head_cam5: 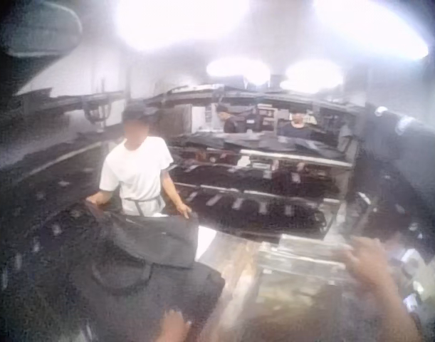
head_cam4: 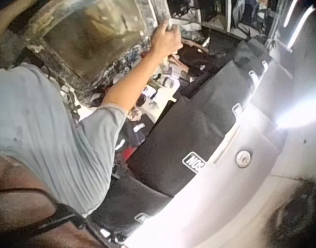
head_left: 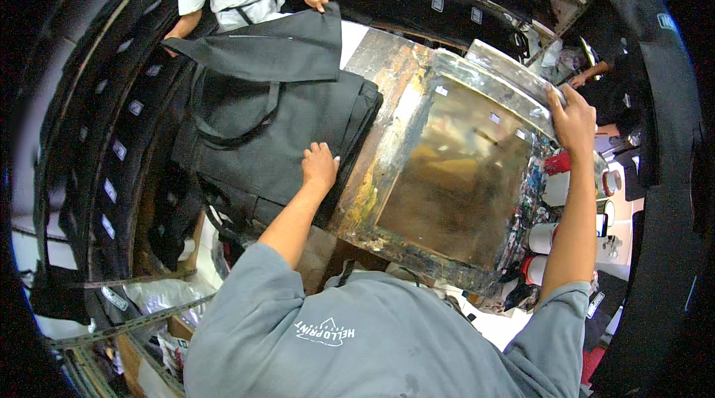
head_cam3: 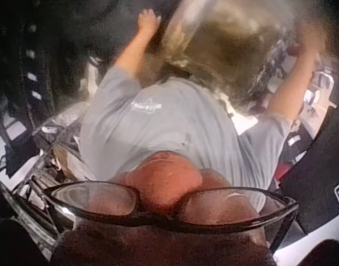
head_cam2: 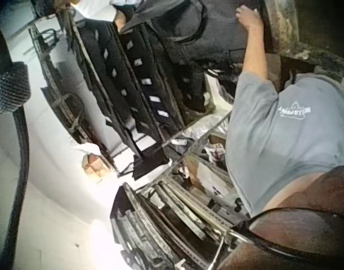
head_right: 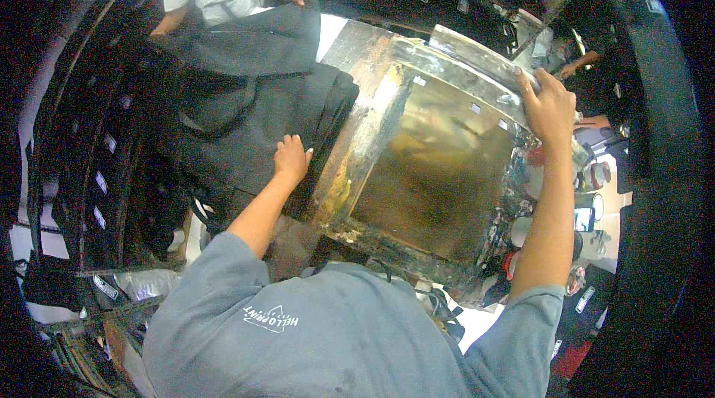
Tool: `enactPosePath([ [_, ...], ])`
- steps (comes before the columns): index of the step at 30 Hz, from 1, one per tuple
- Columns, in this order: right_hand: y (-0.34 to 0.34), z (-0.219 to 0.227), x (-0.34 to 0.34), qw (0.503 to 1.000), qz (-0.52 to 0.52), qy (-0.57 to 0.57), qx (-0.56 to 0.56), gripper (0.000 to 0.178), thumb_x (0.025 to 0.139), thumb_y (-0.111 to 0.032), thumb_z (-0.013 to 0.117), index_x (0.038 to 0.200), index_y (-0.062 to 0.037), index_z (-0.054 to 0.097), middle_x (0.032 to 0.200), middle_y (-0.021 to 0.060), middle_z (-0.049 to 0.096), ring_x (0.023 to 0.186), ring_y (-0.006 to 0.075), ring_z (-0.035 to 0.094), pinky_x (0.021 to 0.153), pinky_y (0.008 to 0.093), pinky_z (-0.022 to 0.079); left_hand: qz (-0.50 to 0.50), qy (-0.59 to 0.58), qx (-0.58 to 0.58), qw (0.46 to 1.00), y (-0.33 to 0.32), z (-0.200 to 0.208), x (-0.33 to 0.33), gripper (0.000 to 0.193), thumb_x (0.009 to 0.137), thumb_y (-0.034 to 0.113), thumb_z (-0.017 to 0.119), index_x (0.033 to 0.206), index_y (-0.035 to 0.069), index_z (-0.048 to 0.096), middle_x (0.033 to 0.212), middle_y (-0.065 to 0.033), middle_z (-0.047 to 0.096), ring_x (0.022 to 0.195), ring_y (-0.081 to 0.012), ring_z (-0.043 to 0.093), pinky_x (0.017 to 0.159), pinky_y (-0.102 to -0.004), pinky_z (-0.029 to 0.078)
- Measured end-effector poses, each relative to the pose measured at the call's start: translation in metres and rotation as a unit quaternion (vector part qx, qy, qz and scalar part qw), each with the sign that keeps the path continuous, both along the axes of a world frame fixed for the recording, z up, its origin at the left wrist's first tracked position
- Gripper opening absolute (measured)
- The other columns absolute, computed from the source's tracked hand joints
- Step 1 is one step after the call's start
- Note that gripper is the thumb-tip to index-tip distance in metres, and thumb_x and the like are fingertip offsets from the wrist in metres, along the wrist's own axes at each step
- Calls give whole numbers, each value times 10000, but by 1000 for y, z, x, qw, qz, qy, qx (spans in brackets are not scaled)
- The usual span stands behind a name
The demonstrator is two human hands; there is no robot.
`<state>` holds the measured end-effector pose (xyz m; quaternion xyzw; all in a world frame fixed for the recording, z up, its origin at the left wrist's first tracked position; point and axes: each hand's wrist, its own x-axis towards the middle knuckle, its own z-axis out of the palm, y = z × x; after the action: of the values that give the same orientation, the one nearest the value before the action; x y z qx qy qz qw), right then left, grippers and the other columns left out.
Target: The person screen prints a design onto black bags, applying ink to the screen with a squeegee, lowering the screen onto the bags, and passing the printed bags to another person.
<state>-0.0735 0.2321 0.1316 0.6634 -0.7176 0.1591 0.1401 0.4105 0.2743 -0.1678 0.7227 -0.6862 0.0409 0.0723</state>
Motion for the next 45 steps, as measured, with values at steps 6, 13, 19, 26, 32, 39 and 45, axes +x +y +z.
enactPosePath([
  [6, 4, -5, 9, 998, 42, 0, -51, 579, 966, -576, 561, 942, -7, 668, 970, 233, 684, 972, 416, 651, 817, 488, 448, -107, -185, 89, 973, -22, -37, 15, 225, 927, 244, 653, 1050, 55, 643, 1050, -142, 665, 906, -362, 707, 735, -438, 608],
  [13, 9, -9, -3, 998, 25, 6, -64, 681, 952, -659, 527, 1055, -18, 731, 1068, 235, 727, 1053, 396, 670, 876, 492, 455, -233, 121, 63, 963, -39, 105, -7, 253, 903, 187, 574, 1013, -26, 656, 1032, -268, 675, 958, -449, 687, 877, -532, 559],
  [19, -13, 0, -5, 999, 2, 37, -5, 863, 943, -765, 415, 1251, -12, 703, 1191, 233, 721, 1164, 400, 666, 1006, 492, 485, -360, 288, 149, 875, 22, 66, -213, 350, 923, 283, 612, 1085, -23, 664, 1135, -287, 666, 1060, -474, 647, 948, -535, 527],
  [26, -7, 3, -6, 1000, 17, 8, 10, 828, 920, -784, 437, 1040, -31, 759, 1026, 224, 751, 1004, 413, 710, 920, 559, 487, -409, 258, 51, 874, 69, 9, -259, 602, 905, 557, 688, 1274, 82, 689, 1432, -180, 563, 1369, -448, 448, 1145, -670, 279],
  [32, -16, 4, -6, 997, 46, -12, -69, 805, 902, -784, 475, 932, -33, 764, 952, 220, 751, 968, 398, 712, 894, 553, 474, -380, 98, 95, 915, 62, -48, -232, 1126, 760, 881, 574, 1632, 212, 326, 1724, -187, 104, 1538, -567, 2, 1127, -808, -39],
  [39, -24, 17, -9, 998, 50, -20, -38, 783, 910, -771, 465, 908, -52, 774, 939, 215, 751, 985, 384, 715, 898, 543, 474, -394, 110, 80, 909, 27, -56, -291, 1146, 726, 924, 549, 1635, 262, 324, 1734, -152, 91, 1558, -521, -24, 1129, -801, -73],
  [45, -27, 15, -16, 997, 48, -23, -59, 768, 901, -767, 480, 926, -59, 777, 950, 219, 751, 990, 381, 714, 866, 534, 469, -368, 104, 109, 918, 25, -51, -296, 1158, 711, 928, 559, 1635, 270, 324, 1740, -139, 71, 1571, -485, -47, 1128, -799, -89],
])
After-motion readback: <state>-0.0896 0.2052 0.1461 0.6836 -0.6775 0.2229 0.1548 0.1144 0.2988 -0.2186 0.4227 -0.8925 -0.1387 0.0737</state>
